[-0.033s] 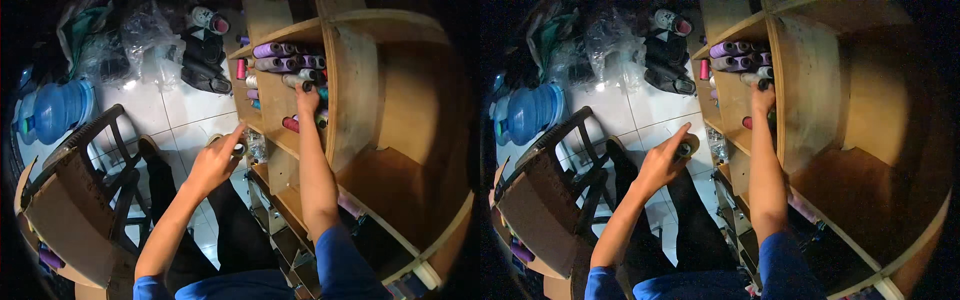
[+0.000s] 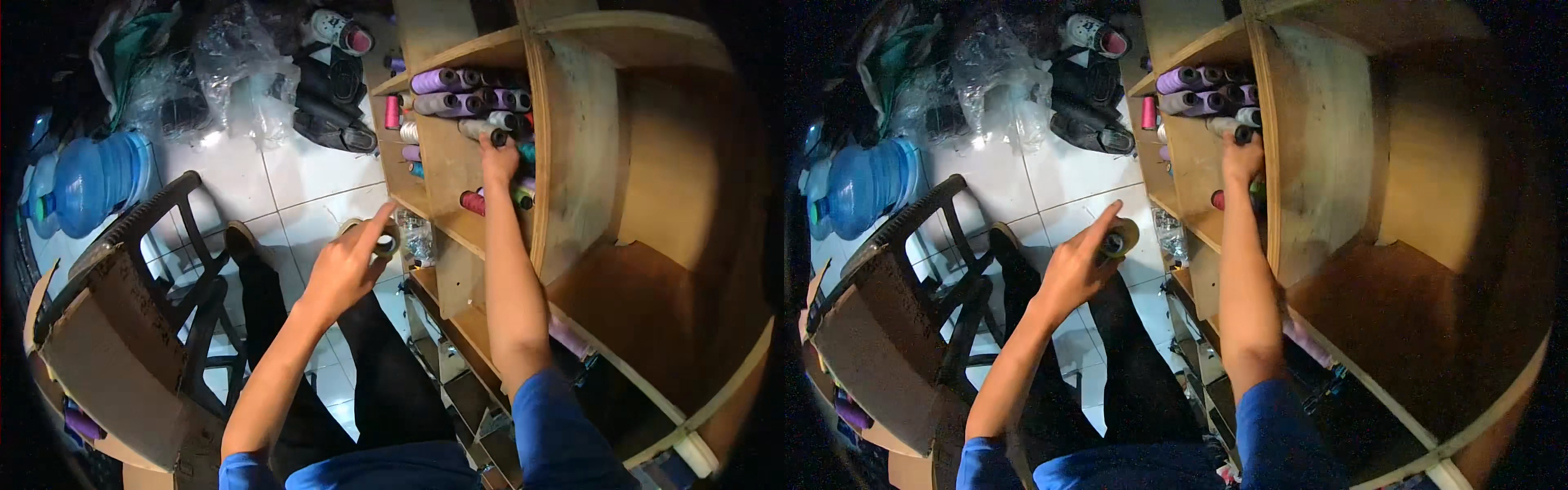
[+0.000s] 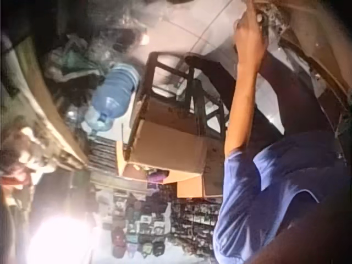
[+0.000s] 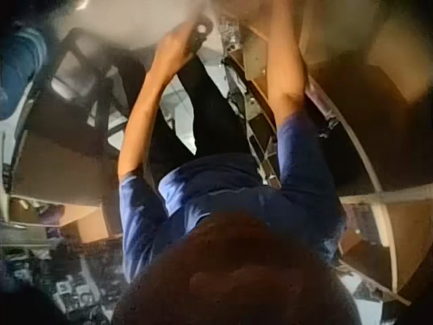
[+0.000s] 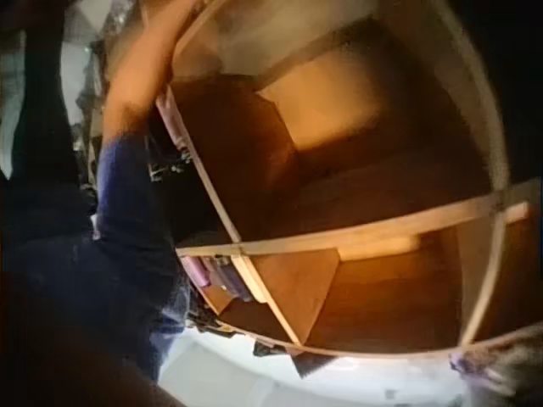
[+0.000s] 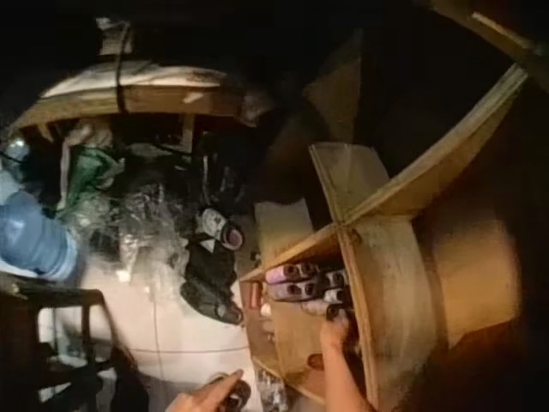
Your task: The person takes various colored thread spools from a cardboard box and arranges them onto wooden shelves.
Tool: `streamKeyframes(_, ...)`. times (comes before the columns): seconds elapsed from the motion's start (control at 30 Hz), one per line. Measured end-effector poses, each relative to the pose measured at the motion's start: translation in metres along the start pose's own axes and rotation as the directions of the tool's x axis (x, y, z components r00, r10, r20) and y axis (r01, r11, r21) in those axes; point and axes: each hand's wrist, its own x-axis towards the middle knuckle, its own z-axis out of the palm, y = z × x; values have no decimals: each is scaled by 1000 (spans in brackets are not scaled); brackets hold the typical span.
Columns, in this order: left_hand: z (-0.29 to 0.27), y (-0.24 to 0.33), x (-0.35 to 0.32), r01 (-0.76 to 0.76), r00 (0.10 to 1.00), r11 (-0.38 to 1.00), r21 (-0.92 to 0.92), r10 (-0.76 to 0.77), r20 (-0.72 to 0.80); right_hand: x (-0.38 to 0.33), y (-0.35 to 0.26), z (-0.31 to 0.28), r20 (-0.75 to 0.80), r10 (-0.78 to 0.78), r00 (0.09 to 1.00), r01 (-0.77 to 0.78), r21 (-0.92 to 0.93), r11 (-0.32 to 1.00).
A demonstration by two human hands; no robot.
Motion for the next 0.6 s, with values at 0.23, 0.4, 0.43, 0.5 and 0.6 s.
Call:
streamKeyframes(0.23, 9, -20, -4, 129, 990, 991, 38, -126, -67, -13, -45, 16, -46, 132, 990, -135, -51, 990)
streamKeyframes(0.4, 0, -24, 4, 56, 992, 998, 43, -50, -114, -13, -52, 19, -85, 103, 991, -108, -57, 993)
streamKeyframes(0.43, -4, -25, 6, 76, 991, 995, 57, -69, -115, -15, -55, 21, -62, 131, 989, -134, -49, 990)
streamKeyframes(0.5, -6, -24, 11, 91, 989, 994, 60, -84, -118, -14, -45, 24, -75, 118, 990, -118, 8, 993)
streamKeyframes(0.6, -8, -21, 21, 154, 984, 988, -1, -154, -86, -10, -28, 25, -120, 100, 988, -98, 21, 995)
